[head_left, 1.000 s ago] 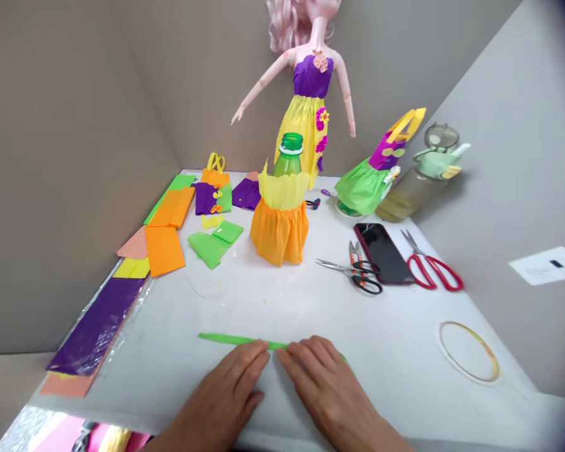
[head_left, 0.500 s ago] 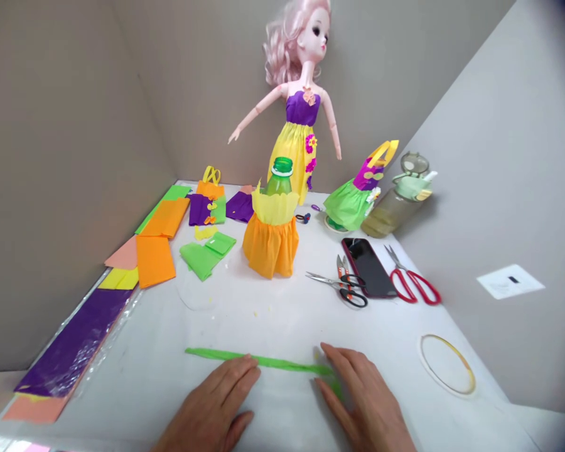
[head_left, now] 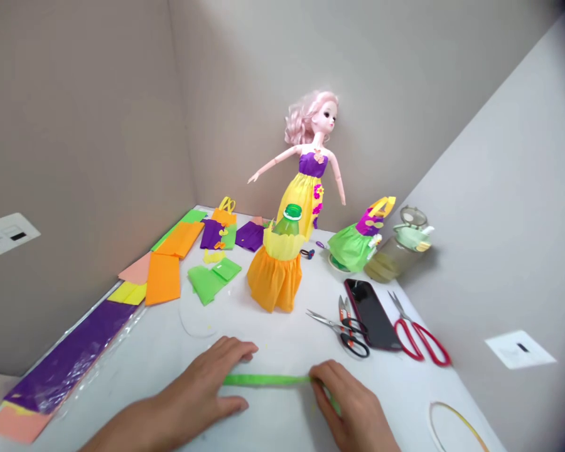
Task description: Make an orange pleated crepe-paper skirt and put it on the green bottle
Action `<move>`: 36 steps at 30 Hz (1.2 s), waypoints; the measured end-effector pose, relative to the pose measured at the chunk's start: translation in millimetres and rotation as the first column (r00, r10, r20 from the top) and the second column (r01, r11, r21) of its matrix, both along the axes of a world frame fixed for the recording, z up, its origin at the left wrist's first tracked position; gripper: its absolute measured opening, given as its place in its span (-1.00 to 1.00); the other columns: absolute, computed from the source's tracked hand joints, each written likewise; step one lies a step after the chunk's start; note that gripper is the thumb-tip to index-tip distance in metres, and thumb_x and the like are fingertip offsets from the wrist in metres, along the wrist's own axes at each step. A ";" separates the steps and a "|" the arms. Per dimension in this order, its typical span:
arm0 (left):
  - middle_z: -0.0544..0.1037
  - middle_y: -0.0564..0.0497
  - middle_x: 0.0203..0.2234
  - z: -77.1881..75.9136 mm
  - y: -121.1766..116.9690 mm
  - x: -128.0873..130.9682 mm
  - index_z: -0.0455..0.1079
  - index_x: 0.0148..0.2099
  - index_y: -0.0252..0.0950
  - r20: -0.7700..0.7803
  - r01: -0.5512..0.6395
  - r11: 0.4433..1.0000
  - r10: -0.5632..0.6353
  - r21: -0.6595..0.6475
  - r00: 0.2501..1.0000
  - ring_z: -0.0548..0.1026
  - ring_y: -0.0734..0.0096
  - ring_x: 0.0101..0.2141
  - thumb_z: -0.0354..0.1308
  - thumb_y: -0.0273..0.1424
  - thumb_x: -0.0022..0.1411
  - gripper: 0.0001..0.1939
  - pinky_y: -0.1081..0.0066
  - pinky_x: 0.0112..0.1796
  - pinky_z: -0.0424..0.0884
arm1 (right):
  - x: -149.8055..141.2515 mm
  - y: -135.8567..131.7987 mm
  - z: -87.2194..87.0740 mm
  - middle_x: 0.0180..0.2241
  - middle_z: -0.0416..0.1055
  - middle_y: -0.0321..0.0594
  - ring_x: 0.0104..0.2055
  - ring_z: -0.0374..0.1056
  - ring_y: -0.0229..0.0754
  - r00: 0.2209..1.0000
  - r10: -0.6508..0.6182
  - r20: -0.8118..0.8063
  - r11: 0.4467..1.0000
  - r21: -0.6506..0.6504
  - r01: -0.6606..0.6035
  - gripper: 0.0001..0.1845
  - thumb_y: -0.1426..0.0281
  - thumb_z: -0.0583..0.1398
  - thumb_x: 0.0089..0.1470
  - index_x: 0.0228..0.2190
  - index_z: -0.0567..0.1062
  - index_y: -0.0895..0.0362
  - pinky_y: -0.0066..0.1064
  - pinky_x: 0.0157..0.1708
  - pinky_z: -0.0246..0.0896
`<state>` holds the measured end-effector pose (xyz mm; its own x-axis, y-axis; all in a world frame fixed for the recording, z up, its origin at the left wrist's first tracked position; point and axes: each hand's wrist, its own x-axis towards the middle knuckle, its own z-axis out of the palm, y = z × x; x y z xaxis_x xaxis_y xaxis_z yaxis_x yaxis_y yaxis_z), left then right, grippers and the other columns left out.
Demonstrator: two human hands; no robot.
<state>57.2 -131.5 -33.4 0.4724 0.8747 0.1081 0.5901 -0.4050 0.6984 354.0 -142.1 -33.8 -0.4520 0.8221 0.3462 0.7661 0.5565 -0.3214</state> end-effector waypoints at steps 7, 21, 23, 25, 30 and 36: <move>0.57 0.04 -0.04 26.4 37.8 8.4 0.31 0.24 -0.03 0.069 0.210 0.874 -0.200 -0.437 0.977 0.53 0.22 -0.05 0.36 -0.41 0.04 -0.30 0.35 -0.04 0.44 | 5.8 23.7 13.8 -0.40 0.47 -0.29 -0.43 0.41 -0.23 0.955 -0.146 -0.260 0.982 -0.152 0.108 -0.87 0.38 0.10 0.29 -0.28 0.44 0.06 -0.48 -0.40 0.33; 0.60 0.05 -0.30 48.6 64.7 9.7 0.48 -0.19 -0.22 -0.002 0.167 0.898 -0.184 -0.407 0.983 0.54 0.37 -0.27 -0.09 -0.25 0.44 -0.67 0.48 -0.20 0.39 | 20.0 13.8 33.4 -0.39 0.46 -0.34 -0.33 0.31 -0.24 0.968 0.032 -0.248 0.610 -0.763 -0.215 -0.83 0.58 0.15 0.05 -0.42 0.51 0.10 -0.49 -0.29 0.22; 0.61 0.08 -0.38 51.8 67.3 12.3 0.45 -0.24 -0.22 -0.138 0.117 0.929 -0.174 -0.350 0.975 0.55 0.39 -0.34 -0.11 -0.34 0.43 -0.69 0.49 -0.27 0.37 | 23.6 13.7 35.3 -0.38 0.46 -0.33 -0.32 0.30 -0.24 0.964 0.037 -0.263 0.580 -0.780 -0.235 -0.81 0.60 0.15 0.01 -0.42 0.51 0.11 -0.49 -0.28 0.21; 0.61 0.08 -0.37 50.7 69.1 14.8 0.45 -0.27 -0.22 -0.245 0.096 0.954 -0.169 -0.283 0.955 0.54 0.35 -0.31 0.00 -0.43 0.33 -0.80 0.47 -0.30 0.33 | 25.9 15.3 37.0 -0.38 0.45 -0.32 -0.33 0.29 -0.25 0.964 -0.005 -0.266 0.556 -0.802 -0.218 -0.84 0.59 0.16 -0.01 -0.43 0.50 0.12 -0.50 -0.28 0.20; 0.54 0.01 -0.32 34.4 66.0 20.3 0.42 -0.31 -0.25 -0.356 0.134 0.982 -0.174 -0.135 0.918 0.49 0.30 -0.29 0.08 -0.56 0.22 -0.86 0.41 -0.31 0.24 | 24.5 19.8 36.9 -0.41 0.40 -0.31 -0.36 0.24 -0.27 0.970 -0.052 -0.238 0.487 -0.854 -0.183 -0.91 0.55 0.19 -0.02 -0.44 0.48 0.15 -0.50 -0.34 0.16; 0.45 0.01 -0.37 19.1 56.6 20.9 0.33 -0.32 -0.25 -0.446 0.219 0.976 -0.192 0.009 0.874 0.40 0.28 -0.33 -0.03 -0.60 0.30 -0.80 0.36 -0.33 0.18 | 23.5 19.6 32.2 -0.43 0.35 -0.35 -0.38 0.19 -0.29 0.969 -0.054 -0.243 0.484 -0.855 -0.187 -0.94 0.51 0.19 0.05 -0.44 0.45 0.14 -0.50 -0.38 0.10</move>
